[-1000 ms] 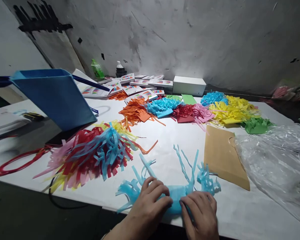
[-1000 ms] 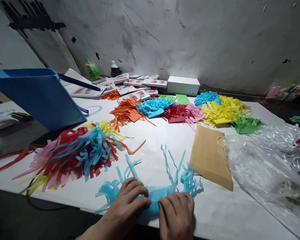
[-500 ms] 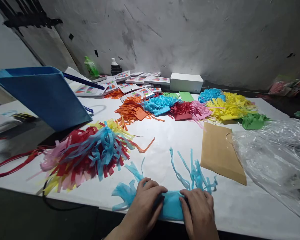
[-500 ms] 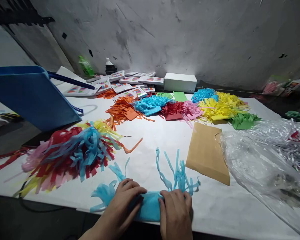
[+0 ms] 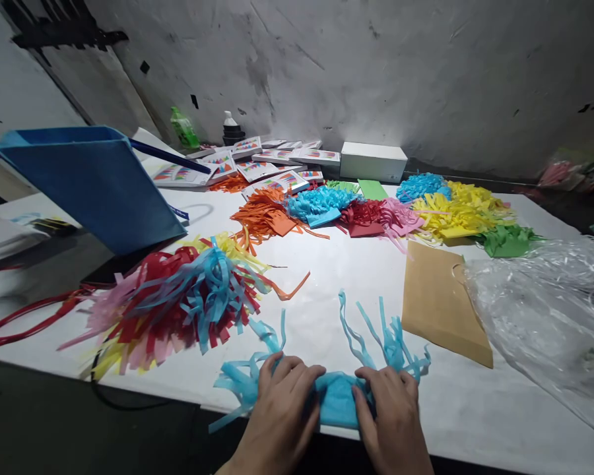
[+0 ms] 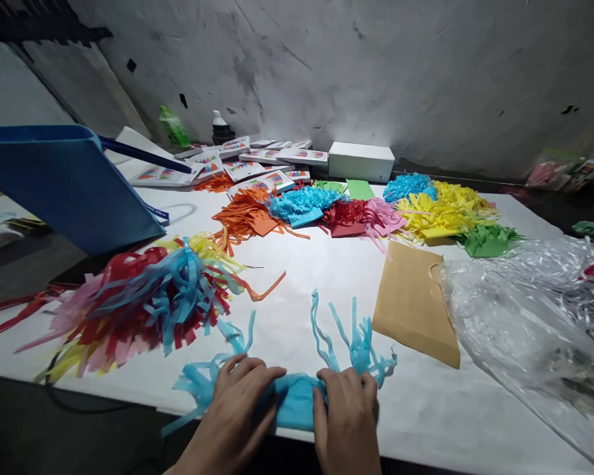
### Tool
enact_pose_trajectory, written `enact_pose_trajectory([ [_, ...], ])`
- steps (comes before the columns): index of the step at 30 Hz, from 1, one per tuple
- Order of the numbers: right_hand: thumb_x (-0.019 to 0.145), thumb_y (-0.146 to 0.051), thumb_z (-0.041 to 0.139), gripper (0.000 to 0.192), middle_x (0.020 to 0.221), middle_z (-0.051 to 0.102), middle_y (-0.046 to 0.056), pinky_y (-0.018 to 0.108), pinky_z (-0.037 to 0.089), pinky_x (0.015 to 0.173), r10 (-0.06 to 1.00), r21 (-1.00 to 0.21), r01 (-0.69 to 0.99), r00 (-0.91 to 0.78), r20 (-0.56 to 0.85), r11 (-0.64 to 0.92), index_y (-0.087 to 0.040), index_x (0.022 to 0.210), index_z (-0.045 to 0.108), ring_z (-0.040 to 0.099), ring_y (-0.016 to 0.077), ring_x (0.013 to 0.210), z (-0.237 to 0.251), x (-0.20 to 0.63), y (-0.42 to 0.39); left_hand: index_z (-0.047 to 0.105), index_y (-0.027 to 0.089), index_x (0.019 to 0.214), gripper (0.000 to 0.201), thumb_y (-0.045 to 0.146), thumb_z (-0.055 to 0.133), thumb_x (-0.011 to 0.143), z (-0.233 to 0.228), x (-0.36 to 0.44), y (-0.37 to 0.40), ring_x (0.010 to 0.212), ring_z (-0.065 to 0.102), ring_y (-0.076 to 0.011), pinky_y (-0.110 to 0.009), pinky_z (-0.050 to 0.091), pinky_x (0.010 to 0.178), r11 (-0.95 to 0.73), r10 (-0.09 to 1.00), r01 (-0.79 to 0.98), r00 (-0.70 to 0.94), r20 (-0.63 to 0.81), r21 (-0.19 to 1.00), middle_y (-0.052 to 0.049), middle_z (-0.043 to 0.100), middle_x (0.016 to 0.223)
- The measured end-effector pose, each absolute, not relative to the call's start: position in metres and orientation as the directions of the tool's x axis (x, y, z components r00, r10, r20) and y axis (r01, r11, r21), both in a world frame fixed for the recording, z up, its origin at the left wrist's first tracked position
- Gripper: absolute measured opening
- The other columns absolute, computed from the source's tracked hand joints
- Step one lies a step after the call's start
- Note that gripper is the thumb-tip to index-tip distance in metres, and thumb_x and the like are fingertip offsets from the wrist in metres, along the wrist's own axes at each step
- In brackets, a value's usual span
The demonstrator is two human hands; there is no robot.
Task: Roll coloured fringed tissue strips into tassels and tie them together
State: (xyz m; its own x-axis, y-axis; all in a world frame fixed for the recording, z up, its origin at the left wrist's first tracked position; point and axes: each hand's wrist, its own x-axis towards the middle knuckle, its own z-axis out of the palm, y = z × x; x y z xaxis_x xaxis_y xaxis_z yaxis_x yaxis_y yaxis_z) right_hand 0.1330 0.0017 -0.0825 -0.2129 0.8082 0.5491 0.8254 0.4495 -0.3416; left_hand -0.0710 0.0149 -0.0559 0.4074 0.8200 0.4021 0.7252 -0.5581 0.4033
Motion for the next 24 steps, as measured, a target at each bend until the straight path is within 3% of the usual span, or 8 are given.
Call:
enact_pose_trajectory([
  [6, 0.094, -0.014, 0.045, 0.022, 0.087, 0.064, 0.001, 0.044, 0.03, 0.094, 0.87, -0.48, 0.791, -0.126, 0.476, 0.378, -0.022, 0.111, 0.056, 0.061, 0.0216, 0.082, -0.085, 0.13, -0.004, 0.052, 0.022, 0.122, 0.034, 0.009, 0.048, 0.091, -0.062, -0.07, 0.016, 0.086, 0.062, -0.0241, -0.049, 0.037, 0.098, -0.549, 0.821, 0.721, 0.371, 0.435, 0.423, -0.004, 0.068, 0.092],
  [12, 0.088, -0.012, 0.053, 0.033, 0.091, 0.068, 0.003, 0.041, 0.034, 0.087, 0.82, -0.31, 0.843, -0.236, 0.522, 0.44, -0.02, 0.119, 0.057, 0.062, 0.0211, 0.081, -0.087, 0.136, 0.0, 0.057, 0.025, 0.113, 0.032, 0.005, 0.051, 0.089, -0.064, -0.072, 0.016, 0.09, 0.06, -0.024, -0.052, 0.031, 0.101, -0.541, 0.838, 0.716, 0.416, 0.353, 0.441, -0.001, 0.068, 0.091],
  [15, 0.089, -0.01, 0.05, 0.033, 0.104, 0.069, 0.009, 0.049, 0.034, 0.097, 0.763, -0.26, 0.86, -0.204, 0.613, 0.439, -0.019, 0.119, 0.061, 0.065, 0.0255, 0.097, -0.082, 0.134, 0.0, 0.061, 0.025, 0.106, 0.026, 0.008, 0.054, 0.088, -0.065, -0.07, 0.015, 0.091, 0.058, -0.0249, -0.053, 0.031, 0.1, -0.513, 0.855, 0.724, 0.382, 0.352, 0.461, -0.002, 0.065, 0.093],
  [17, 0.091, -0.013, 0.049, 0.029, 0.107, 0.071, 0.01, 0.056, 0.029, 0.108, 0.685, -0.257, 0.808, -0.23, 0.691, 0.531, -0.019, 0.114, 0.066, 0.064, 0.0269, 0.107, -0.078, 0.129, -0.003, 0.062, 0.024, 0.104, 0.026, 0.007, 0.052, 0.087, -0.066, -0.067, 0.015, 0.089, 0.057, -0.0245, -0.054, 0.032, 0.099, -0.507, 0.856, 0.717, 0.357, 0.373, 0.478, -0.003, 0.064, 0.092],
  [20, 0.094, -0.024, 0.055, 0.018, 0.095, 0.076, 0.005, 0.052, 0.022, 0.118, 0.576, -0.239, 0.705, -0.284, 0.767, 0.667, -0.018, 0.1, 0.071, 0.068, 0.0237, 0.102, -0.08, 0.121, -0.007, 0.062, 0.023, 0.104, 0.027, 0.006, 0.05, 0.087, -0.065, -0.066, 0.015, 0.091, 0.057, -0.0244, -0.055, 0.031, 0.1, -0.522, 0.844, 0.701, 0.339, 0.416, 0.486, -0.005, 0.063, 0.095],
  [24, 0.094, -0.025, 0.06, 0.015, 0.091, 0.078, 0.002, 0.047, 0.022, 0.12, 0.56, -0.236, 0.708, -0.265, 0.785, 0.665, -0.017, 0.094, 0.072, 0.073, 0.0211, 0.094, -0.094, 0.119, -0.013, 0.064, 0.023, 0.103, 0.016, 0.015, 0.053, 0.094, -0.063, -0.068, 0.013, 0.104, 0.056, -0.0245, -0.054, 0.023, 0.112, -0.618, 0.766, 0.656, 0.379, 0.519, 0.434, -0.007, 0.065, 0.106],
])
